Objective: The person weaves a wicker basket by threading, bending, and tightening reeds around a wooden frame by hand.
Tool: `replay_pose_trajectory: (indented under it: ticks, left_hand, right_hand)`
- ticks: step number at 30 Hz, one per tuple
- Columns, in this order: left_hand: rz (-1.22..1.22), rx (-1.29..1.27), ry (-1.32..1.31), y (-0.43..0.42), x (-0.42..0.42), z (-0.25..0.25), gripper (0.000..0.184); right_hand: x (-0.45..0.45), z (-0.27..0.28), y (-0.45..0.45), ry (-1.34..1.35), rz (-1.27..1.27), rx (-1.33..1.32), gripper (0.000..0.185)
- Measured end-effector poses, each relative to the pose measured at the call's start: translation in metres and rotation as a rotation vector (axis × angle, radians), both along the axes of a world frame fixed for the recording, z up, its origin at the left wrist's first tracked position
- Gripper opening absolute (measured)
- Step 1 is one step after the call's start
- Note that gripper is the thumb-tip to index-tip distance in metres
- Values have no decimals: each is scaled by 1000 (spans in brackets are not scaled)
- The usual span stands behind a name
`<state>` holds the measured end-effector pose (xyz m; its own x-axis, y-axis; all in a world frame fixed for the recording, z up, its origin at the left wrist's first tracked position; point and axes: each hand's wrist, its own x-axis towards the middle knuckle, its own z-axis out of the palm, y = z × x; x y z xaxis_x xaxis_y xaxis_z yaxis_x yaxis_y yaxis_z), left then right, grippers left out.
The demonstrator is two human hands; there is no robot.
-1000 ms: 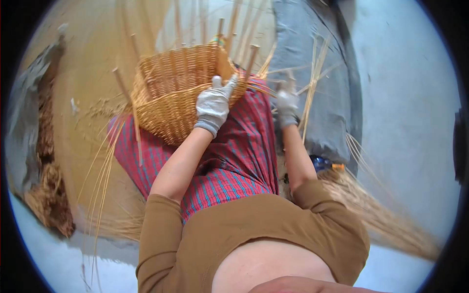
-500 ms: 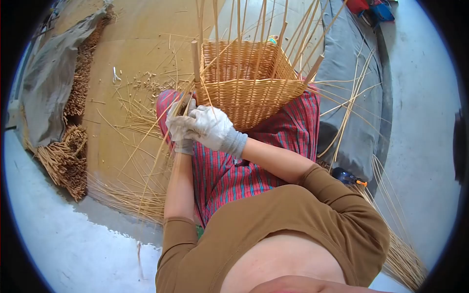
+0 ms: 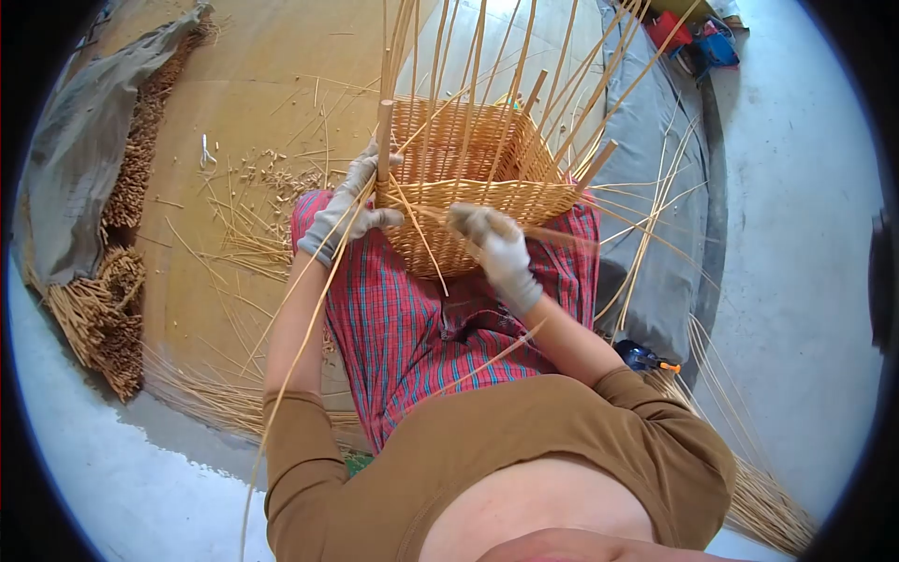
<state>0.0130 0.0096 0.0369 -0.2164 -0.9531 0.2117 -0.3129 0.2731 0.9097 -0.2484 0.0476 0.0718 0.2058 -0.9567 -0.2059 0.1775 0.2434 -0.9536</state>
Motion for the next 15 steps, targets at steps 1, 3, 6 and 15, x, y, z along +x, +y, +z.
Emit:
replay_pose_trajectory:
  ticks: [1, 3, 6, 15]
  left_hand:
    - [-27, 101, 142, -2, -1, -4, 63]
    - [20, 185, 319, -1, -9, -19, 46]
    - [121, 199, 332, 2, -18, -20, 40]
    - [158, 225, 382, 3, -19, -25, 40]
  right_hand:
    - [-10, -12, -18, -83, 1, 147, 34]
    - [-18, -33, -36, -176, -13, 300, 33]
    - [-18, -43, -38, -305, -74, 233, 32]
    - [12, -20, -10, -120, -143, 21, 32]
